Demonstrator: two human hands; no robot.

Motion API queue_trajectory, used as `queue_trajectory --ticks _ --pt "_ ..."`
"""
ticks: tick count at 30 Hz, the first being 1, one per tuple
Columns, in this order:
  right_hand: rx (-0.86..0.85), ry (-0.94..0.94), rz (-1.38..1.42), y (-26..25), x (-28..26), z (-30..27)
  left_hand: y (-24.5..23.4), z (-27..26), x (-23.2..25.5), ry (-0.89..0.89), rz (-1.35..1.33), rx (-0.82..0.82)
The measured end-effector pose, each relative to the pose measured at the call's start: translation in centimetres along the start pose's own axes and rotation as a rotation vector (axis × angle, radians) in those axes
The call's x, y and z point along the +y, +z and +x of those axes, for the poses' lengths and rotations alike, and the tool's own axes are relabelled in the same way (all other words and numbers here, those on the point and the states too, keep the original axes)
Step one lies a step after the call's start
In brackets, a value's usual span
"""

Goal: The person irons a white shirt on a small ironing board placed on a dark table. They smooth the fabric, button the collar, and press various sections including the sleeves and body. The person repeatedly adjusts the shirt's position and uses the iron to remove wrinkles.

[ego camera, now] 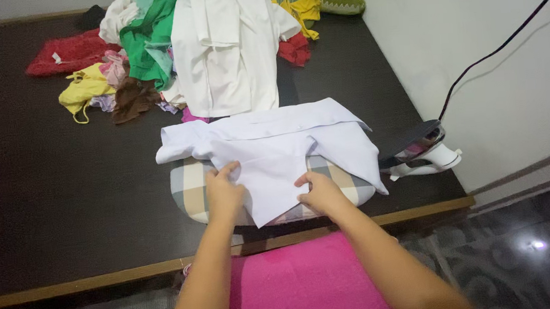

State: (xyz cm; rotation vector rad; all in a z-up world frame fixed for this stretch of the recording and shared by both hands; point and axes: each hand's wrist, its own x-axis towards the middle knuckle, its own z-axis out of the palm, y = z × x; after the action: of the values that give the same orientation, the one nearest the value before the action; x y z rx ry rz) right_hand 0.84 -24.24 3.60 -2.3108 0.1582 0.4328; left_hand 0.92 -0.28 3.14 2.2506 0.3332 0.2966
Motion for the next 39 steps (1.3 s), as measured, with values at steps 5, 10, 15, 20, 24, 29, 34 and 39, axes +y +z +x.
queue_trajectory --ticks 5,10,15,20,24,29,34,39 --pt "0.380 -0.365 0.180 1.0 2.3 3.7 2.7 -1.7 0.7 0.387 0.347 0.322" --pt "0.206 -0.164 0.501 -0.9 1.6 5.8 6.9 -3.1 1.0 0.617 0.269 -0.117" --pt "0.328 -0.522 0.069 -2.5 1.3 5.9 6.7 -3.8 1.2 0.631 0.432 -0.135" --pt "0.371 -0.616 -0.132 2.2 1.9 3.8 7.3 -3.5 0.9 0.613 0.455 -0.172" --pt "0.171 -0.831 -0.336 3.2 1.8 3.5 7.7 -3.3 -0.2 0.592 0.480 -0.183" --pt "0.166 -0.670 -0.600 0.5 1.6 2.1 6.6 -2.9 0.0 0.452 0.513 -0.130" --pt "0.192 -0.737 -0.357 -3.9 5.6 0.7 5.5 -3.1 -0.9 0.360 0.577 -0.100" --pt "1.173 -0.254 0.114 -10.5 19.5 -3.0 4.1 -1.9 -3.6 0.431 0.597 -0.151"
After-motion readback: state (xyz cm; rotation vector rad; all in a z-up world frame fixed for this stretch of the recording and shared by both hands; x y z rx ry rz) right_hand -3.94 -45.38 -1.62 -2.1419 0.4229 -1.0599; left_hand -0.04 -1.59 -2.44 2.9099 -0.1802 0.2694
